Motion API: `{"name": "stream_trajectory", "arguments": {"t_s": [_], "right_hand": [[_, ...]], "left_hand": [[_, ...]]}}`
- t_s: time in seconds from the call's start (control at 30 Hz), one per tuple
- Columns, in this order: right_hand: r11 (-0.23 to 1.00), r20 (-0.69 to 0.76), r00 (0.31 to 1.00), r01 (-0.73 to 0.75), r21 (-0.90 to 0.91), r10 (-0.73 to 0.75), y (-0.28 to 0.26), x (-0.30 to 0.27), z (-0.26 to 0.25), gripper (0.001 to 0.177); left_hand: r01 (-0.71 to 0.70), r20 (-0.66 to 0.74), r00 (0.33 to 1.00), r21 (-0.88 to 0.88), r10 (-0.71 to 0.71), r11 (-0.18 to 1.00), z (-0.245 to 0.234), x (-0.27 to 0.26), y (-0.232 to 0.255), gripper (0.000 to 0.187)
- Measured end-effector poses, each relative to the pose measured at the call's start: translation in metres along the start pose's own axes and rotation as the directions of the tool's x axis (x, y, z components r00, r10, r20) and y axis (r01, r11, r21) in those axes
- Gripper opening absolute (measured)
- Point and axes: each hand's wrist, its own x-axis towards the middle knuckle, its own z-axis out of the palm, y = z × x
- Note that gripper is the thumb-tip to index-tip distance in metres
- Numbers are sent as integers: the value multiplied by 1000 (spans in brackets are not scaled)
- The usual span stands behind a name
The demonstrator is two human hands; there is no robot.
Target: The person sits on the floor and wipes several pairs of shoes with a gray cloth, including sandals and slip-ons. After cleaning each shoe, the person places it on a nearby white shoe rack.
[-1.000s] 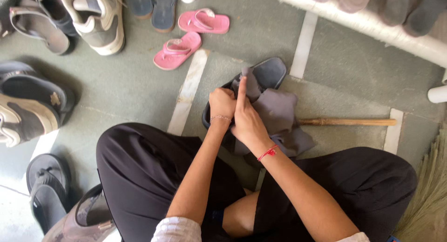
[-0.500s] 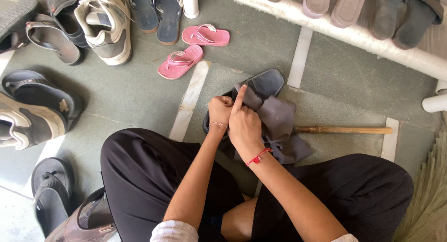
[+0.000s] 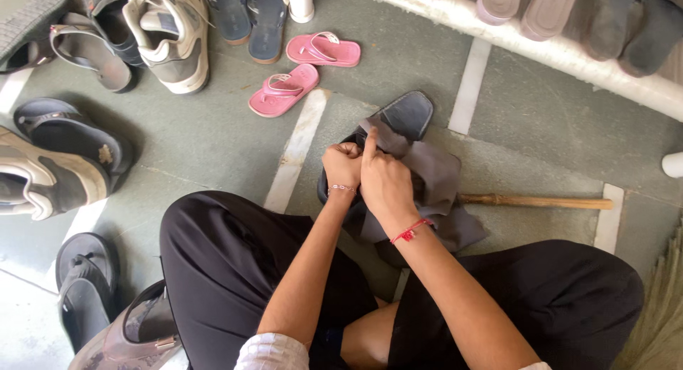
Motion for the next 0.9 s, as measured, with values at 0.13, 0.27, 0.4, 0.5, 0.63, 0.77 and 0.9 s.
{"name": "stream_trajectory", "arguments": {"t_s": [0.13, 0.27, 0.4, 0.5, 0.63, 0.77, 0.9], "right_hand": [[990, -2, 1000, -28, -137, 28, 16, 3, -17, 26], [967, 32, 972, -236, 99, 234, 27, 1, -68, 33], [883, 338, 869, -436, 174, 363, 7, 4, -83, 54], [893, 310, 883, -416, 172, 352, -8, 0, -62, 70], [876, 225, 899, -425, 230, 377, 3, 9, -32, 58], [881, 103, 909, -416, 226, 403, 36, 14, -33, 51], [923, -94, 925, -350, 163, 367, 42, 14, -46, 40]], "left_hand": [[117, -28, 991, -292, -131, 949, -3, -4, 5, 44], [94, -43, 988, -612, -151, 785, -7, 8, 4, 43], [305, 137, 945, -693, -296, 653, -21, 15, 6, 32], [420, 299, 907, -674, -296, 608, -27, 10, 12, 28], [445, 406, 886, -617, -222, 648, -39, 4, 29, 32], [421, 460, 871, -521, -171, 743, -56, 7, 46, 28], [196, 354, 935, -540, 10, 818, -81, 26, 43, 31]]}}
